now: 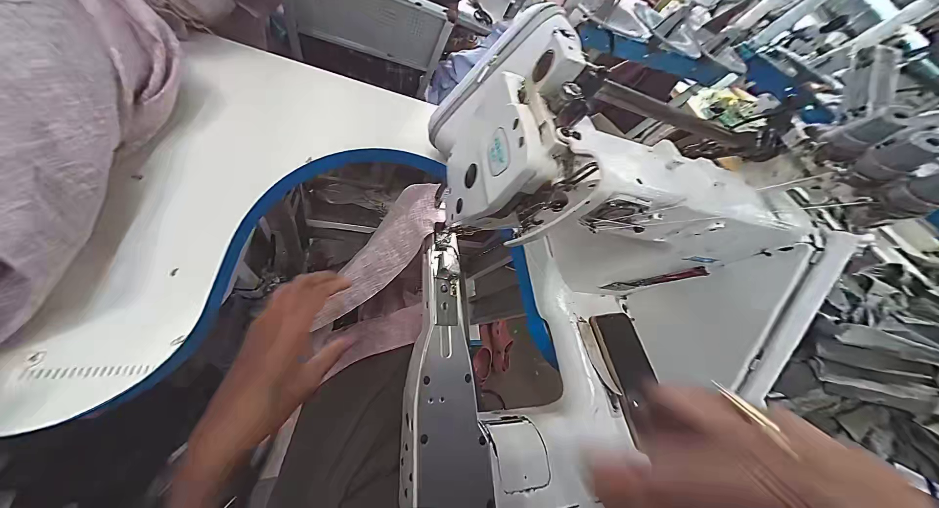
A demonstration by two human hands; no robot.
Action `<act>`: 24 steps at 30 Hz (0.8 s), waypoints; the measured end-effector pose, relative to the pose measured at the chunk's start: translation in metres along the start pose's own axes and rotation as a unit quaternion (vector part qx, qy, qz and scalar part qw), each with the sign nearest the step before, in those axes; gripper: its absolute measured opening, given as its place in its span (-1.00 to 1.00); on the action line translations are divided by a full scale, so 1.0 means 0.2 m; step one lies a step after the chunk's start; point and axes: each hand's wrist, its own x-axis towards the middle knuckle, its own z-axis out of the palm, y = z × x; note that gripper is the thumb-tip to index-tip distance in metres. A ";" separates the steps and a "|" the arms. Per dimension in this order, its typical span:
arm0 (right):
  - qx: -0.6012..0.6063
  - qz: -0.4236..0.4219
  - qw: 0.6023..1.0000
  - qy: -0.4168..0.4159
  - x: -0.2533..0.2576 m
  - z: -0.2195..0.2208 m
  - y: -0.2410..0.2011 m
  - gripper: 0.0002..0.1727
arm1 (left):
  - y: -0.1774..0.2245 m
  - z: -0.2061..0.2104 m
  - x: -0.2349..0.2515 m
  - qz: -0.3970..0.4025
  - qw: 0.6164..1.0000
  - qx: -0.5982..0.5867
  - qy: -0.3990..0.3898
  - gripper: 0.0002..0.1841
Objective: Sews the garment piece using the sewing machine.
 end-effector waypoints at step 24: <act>-0.332 -0.014 0.899 0.284 0.17 0.60 0.75 -0.80 | 0.21 0.55 0.58 -0.161 0.845 -0.492 0.133 -0.88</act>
